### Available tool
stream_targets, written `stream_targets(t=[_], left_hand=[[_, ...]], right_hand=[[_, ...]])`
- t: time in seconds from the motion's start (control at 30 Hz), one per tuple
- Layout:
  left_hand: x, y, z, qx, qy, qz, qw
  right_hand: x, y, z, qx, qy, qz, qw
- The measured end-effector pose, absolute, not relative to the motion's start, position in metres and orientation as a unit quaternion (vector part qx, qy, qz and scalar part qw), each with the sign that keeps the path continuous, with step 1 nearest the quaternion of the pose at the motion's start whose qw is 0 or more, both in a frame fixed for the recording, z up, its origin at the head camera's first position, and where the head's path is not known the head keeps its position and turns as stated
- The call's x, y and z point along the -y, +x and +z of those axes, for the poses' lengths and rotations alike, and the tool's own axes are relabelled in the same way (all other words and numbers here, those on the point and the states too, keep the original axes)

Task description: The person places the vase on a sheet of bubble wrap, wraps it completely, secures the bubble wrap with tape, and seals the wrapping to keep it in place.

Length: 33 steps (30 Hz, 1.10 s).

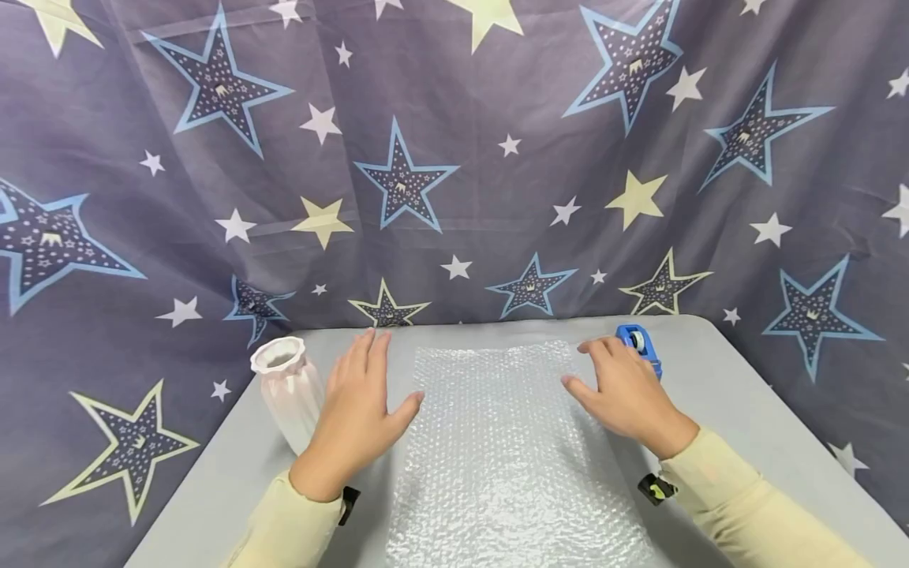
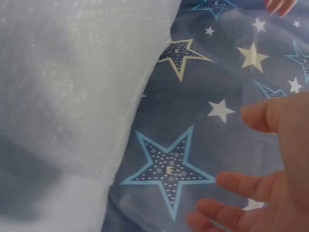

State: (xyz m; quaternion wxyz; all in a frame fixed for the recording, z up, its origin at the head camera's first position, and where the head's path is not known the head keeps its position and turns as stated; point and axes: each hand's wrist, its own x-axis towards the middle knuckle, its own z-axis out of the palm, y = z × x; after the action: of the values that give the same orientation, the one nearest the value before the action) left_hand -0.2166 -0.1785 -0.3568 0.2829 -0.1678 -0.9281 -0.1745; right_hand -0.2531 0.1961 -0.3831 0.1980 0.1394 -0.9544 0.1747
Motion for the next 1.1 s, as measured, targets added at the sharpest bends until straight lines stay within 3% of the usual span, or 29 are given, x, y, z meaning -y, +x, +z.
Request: stream_targets(t=[0.43,0.73,1.1], left_hand=[[0.205,-0.209,-0.357,0.902,-0.123,-0.195,0.365],[0.227,-0.211,-0.361,0.865,-0.082,-0.195,0.455],[0.248,-0.219,-0.372,0.839,-0.037,-0.240,0.486]], right_hand=[[-0.209,-0.254,-0.410,0.957,0.123,0.198,0.173],[-0.215,-0.257,-0.424,0.958,0.106,0.231,0.130],[-0.221,-0.266,-0.437,0.956,0.092,0.264,0.089]])
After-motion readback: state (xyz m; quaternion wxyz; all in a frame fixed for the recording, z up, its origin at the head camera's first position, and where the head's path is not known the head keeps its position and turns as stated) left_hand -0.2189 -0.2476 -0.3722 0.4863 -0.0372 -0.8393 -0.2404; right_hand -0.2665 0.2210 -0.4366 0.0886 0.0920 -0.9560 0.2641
